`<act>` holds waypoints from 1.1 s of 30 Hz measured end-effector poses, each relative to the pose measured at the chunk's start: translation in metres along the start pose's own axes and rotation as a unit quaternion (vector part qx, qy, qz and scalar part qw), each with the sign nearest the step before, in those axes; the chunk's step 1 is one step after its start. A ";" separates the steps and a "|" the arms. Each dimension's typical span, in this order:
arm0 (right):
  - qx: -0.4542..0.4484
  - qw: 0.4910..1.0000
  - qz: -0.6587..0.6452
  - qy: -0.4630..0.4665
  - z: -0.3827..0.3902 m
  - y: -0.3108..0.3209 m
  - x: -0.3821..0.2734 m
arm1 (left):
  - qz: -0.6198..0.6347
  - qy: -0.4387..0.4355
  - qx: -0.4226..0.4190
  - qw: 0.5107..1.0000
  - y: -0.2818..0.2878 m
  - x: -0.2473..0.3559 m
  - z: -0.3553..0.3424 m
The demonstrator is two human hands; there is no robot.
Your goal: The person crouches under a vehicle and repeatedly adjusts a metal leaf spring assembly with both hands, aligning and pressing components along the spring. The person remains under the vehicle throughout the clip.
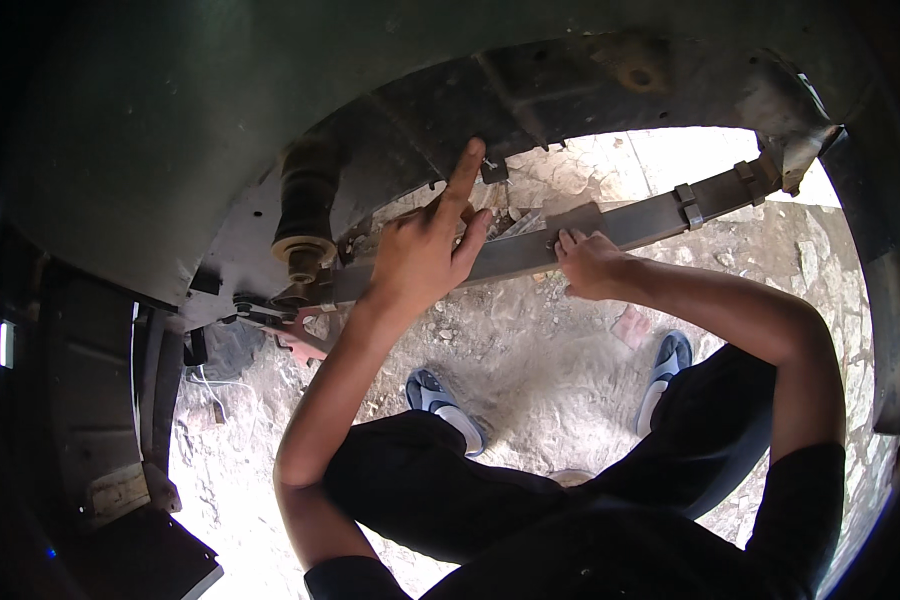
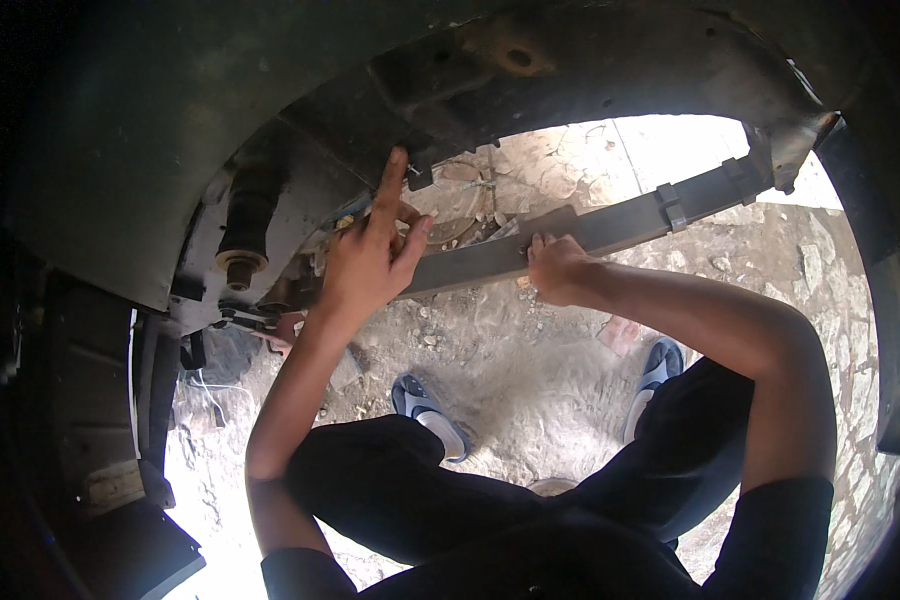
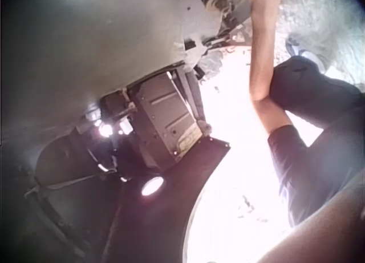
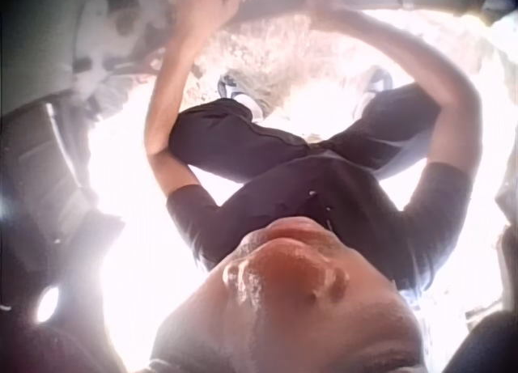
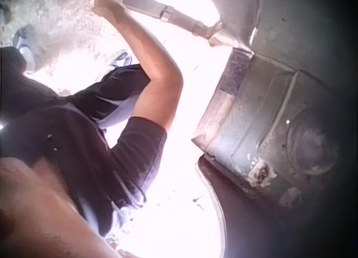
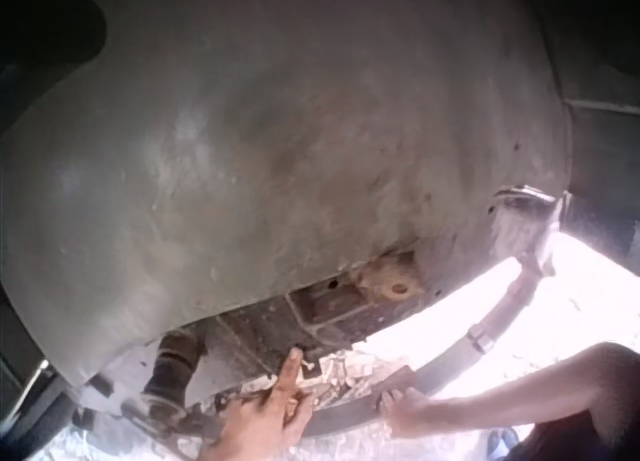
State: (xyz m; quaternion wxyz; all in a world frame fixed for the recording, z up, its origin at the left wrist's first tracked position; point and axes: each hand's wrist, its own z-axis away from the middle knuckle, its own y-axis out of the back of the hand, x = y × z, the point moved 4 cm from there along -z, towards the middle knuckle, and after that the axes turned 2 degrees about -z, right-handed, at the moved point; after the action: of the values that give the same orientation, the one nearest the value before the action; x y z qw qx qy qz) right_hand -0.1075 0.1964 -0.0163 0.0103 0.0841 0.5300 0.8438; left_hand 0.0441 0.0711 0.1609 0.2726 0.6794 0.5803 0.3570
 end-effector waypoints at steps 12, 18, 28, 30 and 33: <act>0.045 0.998 0.026 0.033 -0.006 -0.001 0.000 | 0.387 0.123 0.024 0.914 -0.002 -0.001 0.002; 0.039 0.999 0.006 0.030 -0.007 0.006 0.005 | 0.497 0.113 -0.024 0.860 0.000 0.003 0.003; 0.053 0.996 -0.068 0.019 -0.003 0.018 0.010 | 0.621 0.090 -0.126 0.768 -0.006 0.017 -0.006; 0.079 0.995 -0.064 0.025 0.000 0.014 0.008 | 0.581 0.106 -0.167 0.789 -0.008 0.024 -0.002; 0.085 0.996 -0.033 0.021 0.002 0.010 0.003 | 0.525 0.103 -0.158 0.830 -0.007 0.027 -0.006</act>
State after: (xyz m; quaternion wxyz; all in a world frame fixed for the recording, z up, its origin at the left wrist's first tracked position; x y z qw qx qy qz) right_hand -0.1093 0.1944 -0.0056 0.0196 0.0490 0.6020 0.7968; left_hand 0.0366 0.0988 0.1636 0.0866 0.7886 0.0968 0.6010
